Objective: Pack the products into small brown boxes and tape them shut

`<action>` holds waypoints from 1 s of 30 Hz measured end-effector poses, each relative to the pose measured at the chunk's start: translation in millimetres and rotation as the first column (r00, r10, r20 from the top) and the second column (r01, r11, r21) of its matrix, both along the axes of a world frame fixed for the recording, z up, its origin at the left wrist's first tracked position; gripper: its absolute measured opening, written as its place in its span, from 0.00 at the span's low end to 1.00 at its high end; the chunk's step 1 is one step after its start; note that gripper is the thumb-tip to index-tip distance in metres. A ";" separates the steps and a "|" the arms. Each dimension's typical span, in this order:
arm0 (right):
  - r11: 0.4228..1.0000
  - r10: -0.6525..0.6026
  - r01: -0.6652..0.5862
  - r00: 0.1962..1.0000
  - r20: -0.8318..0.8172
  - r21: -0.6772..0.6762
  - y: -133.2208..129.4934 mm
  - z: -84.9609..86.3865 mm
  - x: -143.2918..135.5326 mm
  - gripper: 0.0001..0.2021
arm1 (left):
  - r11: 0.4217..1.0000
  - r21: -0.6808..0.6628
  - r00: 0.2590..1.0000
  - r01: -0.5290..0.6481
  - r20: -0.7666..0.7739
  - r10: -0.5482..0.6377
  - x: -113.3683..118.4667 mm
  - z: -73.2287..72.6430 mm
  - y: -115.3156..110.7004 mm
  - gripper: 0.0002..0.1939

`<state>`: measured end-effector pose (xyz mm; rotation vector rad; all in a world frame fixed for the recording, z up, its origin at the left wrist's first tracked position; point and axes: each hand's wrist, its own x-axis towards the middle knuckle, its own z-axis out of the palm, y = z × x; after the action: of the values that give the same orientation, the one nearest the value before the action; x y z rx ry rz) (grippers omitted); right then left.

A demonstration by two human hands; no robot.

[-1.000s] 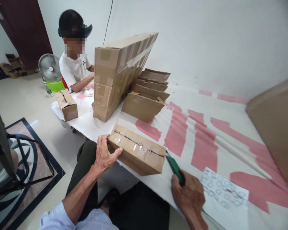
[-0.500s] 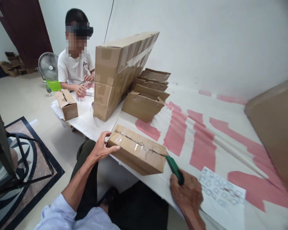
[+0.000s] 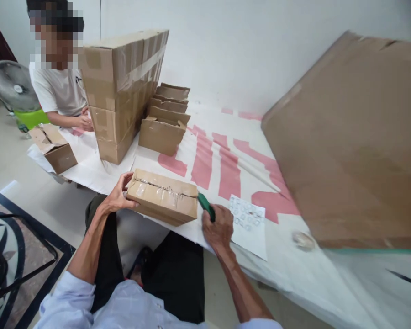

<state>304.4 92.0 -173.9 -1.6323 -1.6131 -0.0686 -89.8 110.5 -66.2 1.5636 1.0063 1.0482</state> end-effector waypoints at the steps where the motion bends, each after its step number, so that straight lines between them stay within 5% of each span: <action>1: 1.000 0.004 -0.003 0.999 -0.044 0.027 -0.6 5.9 -2.6 0.15 | 1.000 -0.004 1.000 0.007 -0.015 -0.007 -0.6 -2.2 -1.0 0.59; 6: 0.986 0.137 -0.100 0.941 -0.310 0.133 -11.4 63.3 -31.9 0.18 | 0.996 -0.057 0.998 0.071 0.006 -0.070 -4.6 -8.9 5.6 0.61; 9: 0.941 0.317 -0.270 0.914 -0.253 0.203 -19.6 100.3 -55.0 0.18 | 0.993 -0.080 0.996 0.087 0.020 -0.085 -5.4 -7.8 9.3 0.63; 12: 0.902 0.411 -0.387 0.905 -0.107 0.193 -23.8 118.4 -70.5 0.17 | 0.995 -0.077 0.998 0.067 0.003 -0.067 -5.6 -5.8 8.5 0.62; 19: 0.903 0.426 -0.419 0.902 -0.072 0.090 -21.6 109.4 -68.7 0.17 | 0.998 -0.055 0.998 0.035 -0.058 -0.038 3.6 -0.6 -2.8 0.62; 24: 0.924 0.381 -0.367 0.887 -0.262 0.103 -20.9 95.3 -43.3 0.18 | 0.991 0.106 0.982 0.079 -0.179 -0.059 23.0 18.9 -17.7 0.63; 30: 0.943 0.327 -0.316 0.832 -0.448 0.102 -20.0 85.3 -21.5 0.21 | 0.969 0.186 0.979 0.163 -0.151 -0.136 43.6 32.8 -19.5 0.63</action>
<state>282.9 71.9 -88.6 -1.2150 -1.4748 0.4450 -46.2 91.0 -33.4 1.8661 0.8803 0.9688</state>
